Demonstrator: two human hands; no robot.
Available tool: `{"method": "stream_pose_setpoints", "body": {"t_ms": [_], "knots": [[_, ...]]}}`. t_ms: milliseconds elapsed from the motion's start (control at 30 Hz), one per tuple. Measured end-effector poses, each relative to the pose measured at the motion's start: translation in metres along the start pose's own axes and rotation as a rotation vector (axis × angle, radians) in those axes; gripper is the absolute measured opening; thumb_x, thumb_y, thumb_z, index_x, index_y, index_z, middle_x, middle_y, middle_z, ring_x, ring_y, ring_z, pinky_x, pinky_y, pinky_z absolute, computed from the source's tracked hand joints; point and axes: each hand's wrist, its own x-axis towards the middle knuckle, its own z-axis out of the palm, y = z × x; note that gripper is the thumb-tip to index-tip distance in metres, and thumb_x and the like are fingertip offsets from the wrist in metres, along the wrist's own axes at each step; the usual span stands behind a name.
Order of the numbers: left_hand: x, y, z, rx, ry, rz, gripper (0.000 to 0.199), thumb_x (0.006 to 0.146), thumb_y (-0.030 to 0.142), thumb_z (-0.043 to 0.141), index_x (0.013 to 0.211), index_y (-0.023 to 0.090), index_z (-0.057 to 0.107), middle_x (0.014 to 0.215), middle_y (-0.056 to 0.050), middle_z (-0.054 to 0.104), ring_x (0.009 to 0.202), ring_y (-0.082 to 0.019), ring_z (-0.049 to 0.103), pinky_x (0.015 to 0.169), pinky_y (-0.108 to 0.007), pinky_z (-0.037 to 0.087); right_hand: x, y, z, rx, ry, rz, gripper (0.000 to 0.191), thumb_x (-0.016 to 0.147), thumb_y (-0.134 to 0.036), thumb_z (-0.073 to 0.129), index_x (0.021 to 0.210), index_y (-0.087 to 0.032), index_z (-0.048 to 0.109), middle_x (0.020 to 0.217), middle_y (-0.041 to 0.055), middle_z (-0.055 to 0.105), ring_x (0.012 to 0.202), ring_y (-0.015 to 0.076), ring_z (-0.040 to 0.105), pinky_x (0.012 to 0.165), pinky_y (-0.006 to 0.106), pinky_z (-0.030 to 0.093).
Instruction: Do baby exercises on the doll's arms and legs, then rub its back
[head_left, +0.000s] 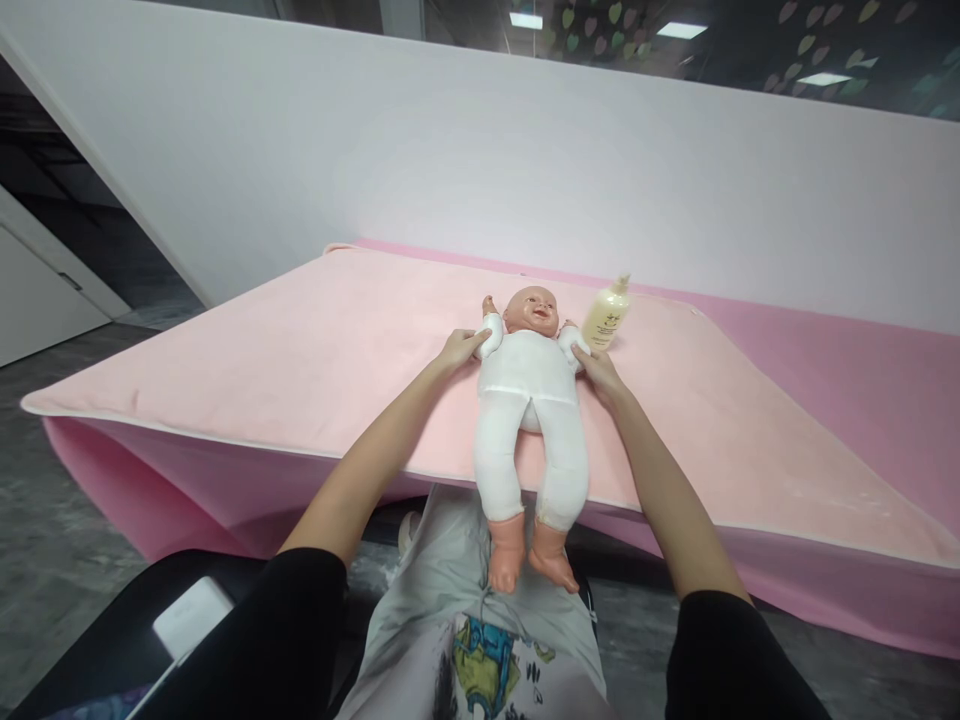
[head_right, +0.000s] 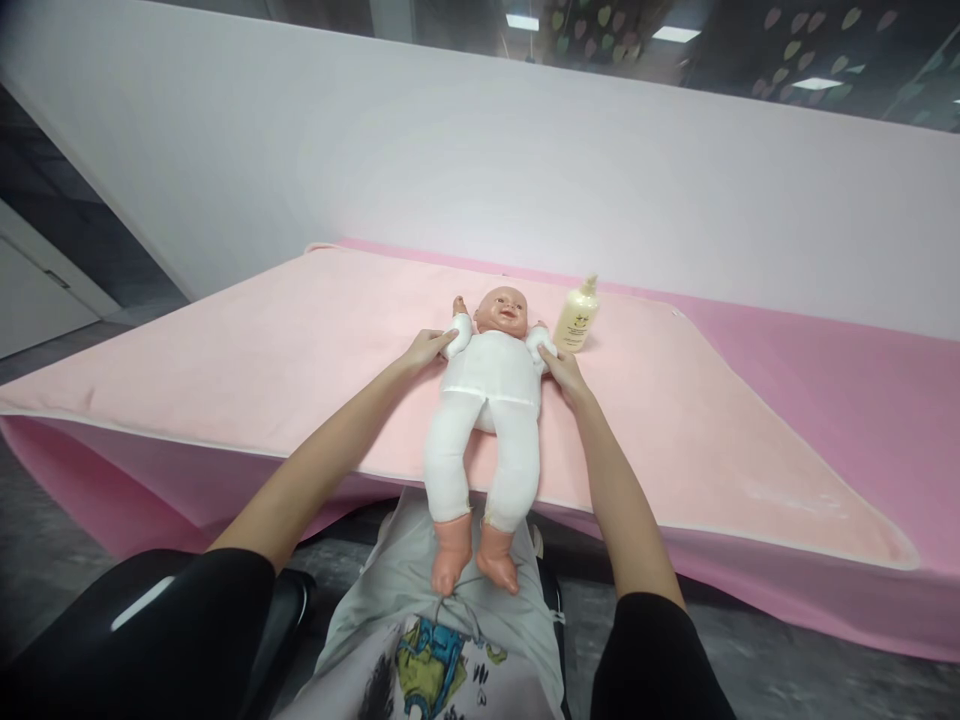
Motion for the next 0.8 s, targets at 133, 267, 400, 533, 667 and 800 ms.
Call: {"method": "stream_pose_setpoints", "body": {"t_ms": [133, 267, 400, 533, 667, 800], "knots": [[-0.004, 0.002, 0.001, -0.039, -0.043, -0.005, 0.041, 0.067, 0.051, 0.074, 0.064, 0.012, 0.061, 0.057, -0.003, 0.057, 0.053, -0.011, 0.051, 0.054, -0.025, 0.037, 0.001, 0.001, -0.001, 0.001, 0.023, 0.008, 0.042, 0.06, -0.051, 0.079, 0.084, -0.018, 0.068, 0.085, 0.0025, 0.071, 0.076, 0.0161, 0.064, 0.071, 0.028, 0.051], [-0.007, 0.007, 0.0, -0.088, -0.107, -0.005, 0.037, 0.063, 0.046, 0.076, 0.071, 0.011, 0.065, 0.065, -0.004, 0.062, 0.058, -0.012, 0.055, 0.06, -0.026, 0.041, 0.0, 0.001, -0.003, 0.039, -0.006, 0.028, 0.038, 0.06, -0.046, 0.081, 0.083, -0.019, 0.069, 0.088, 0.0027, 0.072, 0.079, 0.0167, 0.065, 0.074, 0.029, 0.053], [-0.009, 0.013, -0.004, -0.116, -0.188, -0.005, 0.022, 0.058, 0.024, 0.071, 0.075, 0.012, 0.068, 0.07, -0.003, 0.065, 0.063, -0.014, 0.057, 0.063, -0.027, 0.043, -0.003, -0.001, -0.007, 0.081, -0.075, 0.047, 0.034, 0.058, -0.037, 0.082, 0.084, -0.018, 0.071, 0.088, 0.0035, 0.072, 0.078, 0.0171, 0.065, 0.073, 0.029, 0.053], [-0.014, 0.017, -0.005, -0.107, -0.209, -0.012, 0.029, 0.051, 0.011, 0.064, 0.079, 0.012, 0.071, 0.075, -0.004, 0.068, 0.067, -0.015, 0.059, 0.064, -0.027, 0.045, -0.005, -0.001, -0.012, 0.089, -0.137, 0.047, 0.033, 0.054, -0.026, 0.083, 0.083, -0.017, 0.072, 0.086, 0.0042, 0.072, 0.077, 0.0174, 0.066, 0.074, 0.031, 0.054], [-0.019, 0.017, -0.003, -0.085, -0.13, 0.051, 0.023, 0.052, 0.007, 0.054, 0.067, 0.013, 0.071, 0.094, -0.007, 0.071, 0.087, -0.019, 0.064, 0.084, -0.032, 0.049, -0.006, -0.001, -0.013, 0.094, -0.134, 0.013, 0.027, 0.05, -0.02, 0.081, 0.075, -0.018, 0.071, 0.088, 0.0026, 0.071, 0.082, 0.0182, 0.066, 0.079, 0.033, 0.054], [-0.018, 0.015, -0.003, -0.045, -0.089, 0.089, 0.027, 0.052, 0.004, 0.046, 0.06, 0.015, 0.069, 0.095, -0.006, 0.071, 0.092, -0.018, 0.064, 0.094, -0.035, 0.047, -0.006, -0.002, -0.01, 0.104, -0.052, 0.002, 0.018, 0.052, -0.019, 0.076, 0.069, -0.021, 0.07, 0.094, 0.0003, 0.069, 0.083, 0.0152, 0.065, 0.079, 0.028, 0.053]]}}
